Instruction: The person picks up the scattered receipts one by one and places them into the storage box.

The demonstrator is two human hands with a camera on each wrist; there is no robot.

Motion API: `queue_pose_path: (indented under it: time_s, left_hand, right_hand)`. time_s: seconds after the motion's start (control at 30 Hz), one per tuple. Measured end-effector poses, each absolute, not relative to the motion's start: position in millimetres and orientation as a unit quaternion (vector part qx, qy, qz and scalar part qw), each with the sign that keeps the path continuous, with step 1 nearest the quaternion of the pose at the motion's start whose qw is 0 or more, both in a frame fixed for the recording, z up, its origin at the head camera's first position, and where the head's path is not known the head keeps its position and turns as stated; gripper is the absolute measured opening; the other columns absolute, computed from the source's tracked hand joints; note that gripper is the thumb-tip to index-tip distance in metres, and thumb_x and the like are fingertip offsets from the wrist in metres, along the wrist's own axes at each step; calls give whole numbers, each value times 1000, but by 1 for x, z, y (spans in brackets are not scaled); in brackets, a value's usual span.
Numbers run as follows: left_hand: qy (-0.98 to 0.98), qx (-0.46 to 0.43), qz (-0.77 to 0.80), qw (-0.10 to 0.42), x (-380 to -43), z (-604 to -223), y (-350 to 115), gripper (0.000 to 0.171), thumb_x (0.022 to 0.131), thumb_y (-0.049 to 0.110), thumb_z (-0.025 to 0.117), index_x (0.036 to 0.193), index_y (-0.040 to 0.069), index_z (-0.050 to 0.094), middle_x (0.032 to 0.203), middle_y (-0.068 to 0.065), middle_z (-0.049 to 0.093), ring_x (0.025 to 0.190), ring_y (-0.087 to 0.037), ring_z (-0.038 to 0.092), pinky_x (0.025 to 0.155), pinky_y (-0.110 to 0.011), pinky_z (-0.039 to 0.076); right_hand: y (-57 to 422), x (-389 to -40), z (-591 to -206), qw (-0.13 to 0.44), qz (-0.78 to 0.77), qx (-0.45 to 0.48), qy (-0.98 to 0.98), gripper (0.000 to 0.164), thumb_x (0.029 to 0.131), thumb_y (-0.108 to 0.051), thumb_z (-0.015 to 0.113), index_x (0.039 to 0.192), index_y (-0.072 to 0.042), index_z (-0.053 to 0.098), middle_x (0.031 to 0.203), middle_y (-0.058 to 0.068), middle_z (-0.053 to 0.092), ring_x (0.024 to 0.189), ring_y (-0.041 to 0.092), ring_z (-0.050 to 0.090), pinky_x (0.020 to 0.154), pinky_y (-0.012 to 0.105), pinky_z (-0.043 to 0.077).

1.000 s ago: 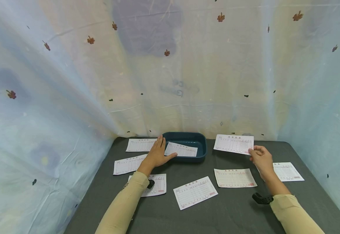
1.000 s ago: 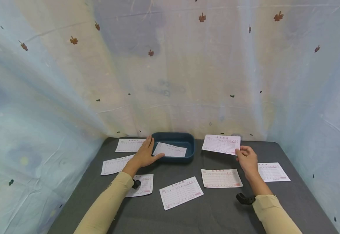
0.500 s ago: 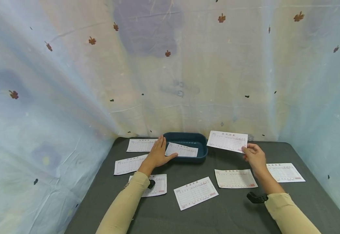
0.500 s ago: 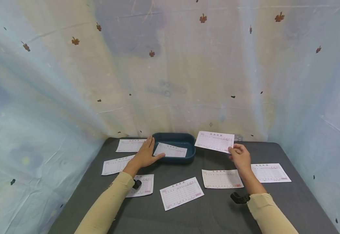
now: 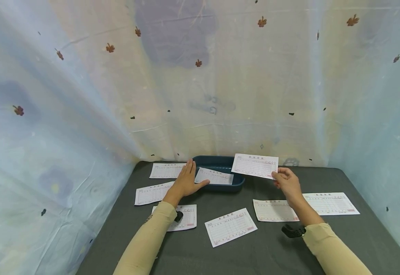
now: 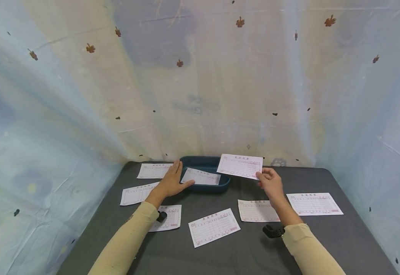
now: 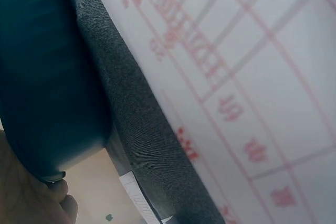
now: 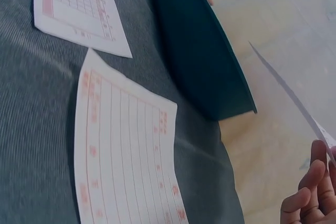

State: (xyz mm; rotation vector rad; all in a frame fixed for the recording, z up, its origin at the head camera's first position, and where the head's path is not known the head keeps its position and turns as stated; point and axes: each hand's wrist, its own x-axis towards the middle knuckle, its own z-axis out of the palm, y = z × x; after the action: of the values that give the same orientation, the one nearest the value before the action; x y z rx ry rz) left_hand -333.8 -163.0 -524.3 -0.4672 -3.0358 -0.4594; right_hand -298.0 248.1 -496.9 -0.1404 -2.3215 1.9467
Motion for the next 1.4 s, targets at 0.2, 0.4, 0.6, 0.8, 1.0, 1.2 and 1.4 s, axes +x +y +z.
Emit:
queue_pose_path:
  time_s: [0.2, 0.4, 0.6, 0.8, 1.0, 1.2, 1.4]
  left_hand:
    - [-977, -149, -154, 12, -332, -523, -162, 114, 101, 75, 54, 168, -8, 13, 178, -26, 6, 166, -39, 8, 134, -51, 12]
    - [-977, -147, -153, 10, -332, -523, -162, 115, 100, 76, 53, 169, -6, 11, 178, -24, 6, 166, -38, 7, 134, -50, 10]
    - [-978, -144, -154, 8, -332, -523, -161, 114, 101, 75, 53, 169, -6, 11, 179, -24, 6, 166, -37, 7, 134, -48, 9]
    - [-978, -144, -150, 8, -333, -524, -161, 114, 101, 75, 53, 169, -6, 9, 179, -24, 4, 166, -37, 6, 134, -48, 8]
    - [-978, -144, -151, 7, -333, -524, -162, 115, 101, 76, 52, 170, -6, 10, 179, -23, 4, 167, -36, 6, 134, -48, 9]
    - [-978, -145, -149, 7, -333, -524, -162, 115, 101, 78, 51, 170, -6, 10, 179, -23, 4, 167, -36, 7, 134, -48, 10]
    - [-978, -147, -145, 12, -334, -524, -163, 116, 100, 78, 51, 169, -6, 12, 179, -24, 6, 166, -36, 7, 134, -49, 10]
  right_hand:
    - [236, -302, -499, 42, 645, -33, -763, 38, 107, -17, 70, 132, 5, 53, 80, -16, 69, 71, 7, 62, 64, 18, 51]
    - [225, -306, -500, 25, 647, -22, -762, 41, 106, -18, 71, 135, 5, 53, 80, -18, 69, 71, 8, 64, 65, 20, 52]
    - [209, -309, -499, 18, 647, -15, -762, 37, 106, -15, 70, 131, 6, 55, 80, -14, 70, 71, 12, 64, 65, 22, 52]
    - [196, -313, -500, 19, 649, -6, -760, 31, 105, -12, 70, 126, 6, 57, 78, -11, 69, 68, 13, 62, 65, 23, 50]
    - [183, -315, -500, 24, 641, 1, -767, 31, 104, -13, 71, 124, 6, 58, 82, -7, 72, 68, 9, 61, 65, 24, 51]
    - [173, -318, -500, 18, 639, -6, -769, 27, 105, -13, 71, 122, 5, 60, 85, 0, 74, 69, 13, 61, 63, 22, 49]
    - [163, -320, -499, 22, 641, -1, -767, 26, 104, -11, 71, 120, 6, 59, 86, 7, 74, 69, 17, 61, 64, 22, 50]
